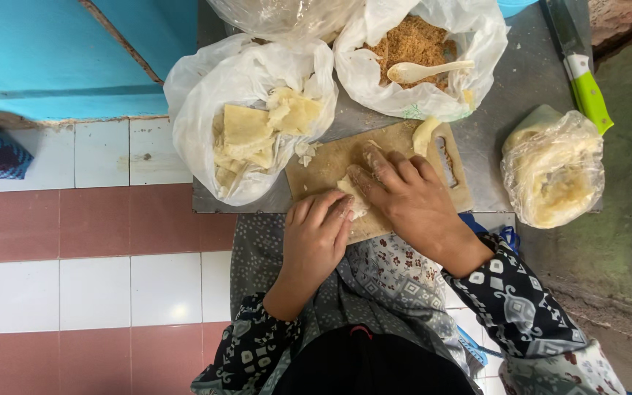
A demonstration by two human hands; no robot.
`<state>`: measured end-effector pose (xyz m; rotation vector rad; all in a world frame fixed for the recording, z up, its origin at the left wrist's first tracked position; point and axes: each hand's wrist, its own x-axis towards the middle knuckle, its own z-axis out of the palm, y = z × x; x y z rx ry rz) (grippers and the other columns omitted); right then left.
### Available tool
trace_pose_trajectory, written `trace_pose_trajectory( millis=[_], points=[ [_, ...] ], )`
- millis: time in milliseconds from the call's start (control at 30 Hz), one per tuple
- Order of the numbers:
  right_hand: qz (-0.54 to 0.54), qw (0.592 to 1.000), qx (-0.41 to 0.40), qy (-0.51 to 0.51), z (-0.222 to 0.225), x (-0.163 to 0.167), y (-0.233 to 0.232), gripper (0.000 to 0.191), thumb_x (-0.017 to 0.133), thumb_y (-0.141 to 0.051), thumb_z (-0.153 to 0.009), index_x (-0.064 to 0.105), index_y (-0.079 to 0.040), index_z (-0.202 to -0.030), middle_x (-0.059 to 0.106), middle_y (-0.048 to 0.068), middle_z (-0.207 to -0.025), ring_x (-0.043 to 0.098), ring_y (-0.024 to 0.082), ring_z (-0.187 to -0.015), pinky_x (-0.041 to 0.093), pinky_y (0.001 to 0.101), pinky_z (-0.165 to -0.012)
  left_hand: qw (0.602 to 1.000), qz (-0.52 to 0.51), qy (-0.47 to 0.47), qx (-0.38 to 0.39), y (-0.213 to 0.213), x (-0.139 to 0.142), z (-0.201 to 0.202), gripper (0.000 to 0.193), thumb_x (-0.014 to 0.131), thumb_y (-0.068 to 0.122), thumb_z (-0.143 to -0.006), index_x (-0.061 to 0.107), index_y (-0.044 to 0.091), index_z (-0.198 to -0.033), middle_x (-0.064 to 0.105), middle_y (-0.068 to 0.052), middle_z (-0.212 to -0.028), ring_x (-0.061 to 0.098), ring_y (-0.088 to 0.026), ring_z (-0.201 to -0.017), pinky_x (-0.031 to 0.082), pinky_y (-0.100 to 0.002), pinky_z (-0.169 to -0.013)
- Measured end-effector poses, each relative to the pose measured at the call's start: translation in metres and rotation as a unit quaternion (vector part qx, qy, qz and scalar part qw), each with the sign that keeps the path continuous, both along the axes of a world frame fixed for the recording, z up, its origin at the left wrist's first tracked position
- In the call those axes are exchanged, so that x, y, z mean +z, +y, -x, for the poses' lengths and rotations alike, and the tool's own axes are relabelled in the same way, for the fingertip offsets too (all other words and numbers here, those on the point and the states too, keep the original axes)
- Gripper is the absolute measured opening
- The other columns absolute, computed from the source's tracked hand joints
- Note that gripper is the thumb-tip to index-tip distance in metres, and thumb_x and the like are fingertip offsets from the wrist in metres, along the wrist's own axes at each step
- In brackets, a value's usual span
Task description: The person sits on the floor with a cutting board on their lap, takes thin dough wrappers from a plastic bag, spoons brown sugar filling onto a wrapper, and folds and pinches the wrapper closed, setting finished parcels aside while pulling new wrappers from the bag.
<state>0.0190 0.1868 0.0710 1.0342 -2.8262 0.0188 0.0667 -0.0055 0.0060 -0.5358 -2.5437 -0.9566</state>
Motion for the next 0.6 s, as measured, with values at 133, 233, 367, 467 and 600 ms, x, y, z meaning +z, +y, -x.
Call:
trace_pose_trajectory(
  millis=[133,233,367,467,600],
  points=[
    [-0.070,0.996,-0.020,0.059,-0.002,0.004,0.003,0.061,0.062,-0.017,-0.086,0.060,-0.021,-0.147,0.048,0.011,-0.150,0.050,0.031,-0.129,0.041,0.0453,-0.104,1.000,0.006,-0.006,-0.006,-0.002,0.001,0.000,0.026,0.068,0.017,-0.095,0.071,0.007,-0.119,0.065,-0.004,-0.125,0.061,-0.026,-0.112,0.047,-0.043,-0.098],
    [-0.049,0.996,-0.035,0.065,0.004,0.005,0.018,0.057,0.065,-0.017,-0.085,0.063,-0.019,-0.142,0.053,0.013,-0.146,0.051,0.033,-0.127,0.042,0.0482,-0.103,1.000,0.015,-0.006,-0.015,-0.003,0.001,0.000,0.028,0.068,0.016,-0.096,0.071,0.005,-0.121,0.065,-0.005,-0.125,0.061,-0.027,-0.111,0.047,-0.043,-0.098],
    [0.104,0.987,-0.109,0.064,0.040,0.007,0.046,0.049,0.064,-0.003,-0.088,0.066,-0.009,-0.137,0.062,0.018,-0.133,0.057,0.035,-0.121,0.046,0.0474,-0.104,1.000,0.022,-0.004,-0.013,-0.002,0.006,0.001,0.026,0.069,0.014,-0.096,0.070,0.004,-0.120,0.066,-0.006,-0.124,0.062,-0.028,-0.110,0.047,-0.043,-0.097],
    [0.190,0.968,-0.144,0.084,0.092,0.005,0.065,0.036,0.060,0.003,-0.103,0.065,-0.001,-0.139,0.071,0.016,-0.117,0.061,0.033,-0.116,0.050,0.0441,-0.103,1.000,0.018,-0.012,0.008,0.003,0.010,0.006,0.021,0.070,0.013,-0.092,0.072,0.006,-0.112,0.067,-0.004,-0.117,0.063,-0.027,-0.108,0.047,-0.043,-0.095],
    [0.135,0.978,-0.130,0.094,0.145,-0.001,0.079,0.039,0.066,-0.004,-0.099,0.066,-0.002,-0.139,0.073,0.012,-0.099,0.063,0.030,-0.111,0.047,0.0464,-0.098,0.997,0.022,-0.055,0.048,0.012,0.018,0.018,0.013,0.072,0.017,-0.093,0.070,0.010,-0.104,0.067,-0.003,-0.106,0.062,-0.027,-0.097,0.047,-0.044,-0.092]
  ],
)
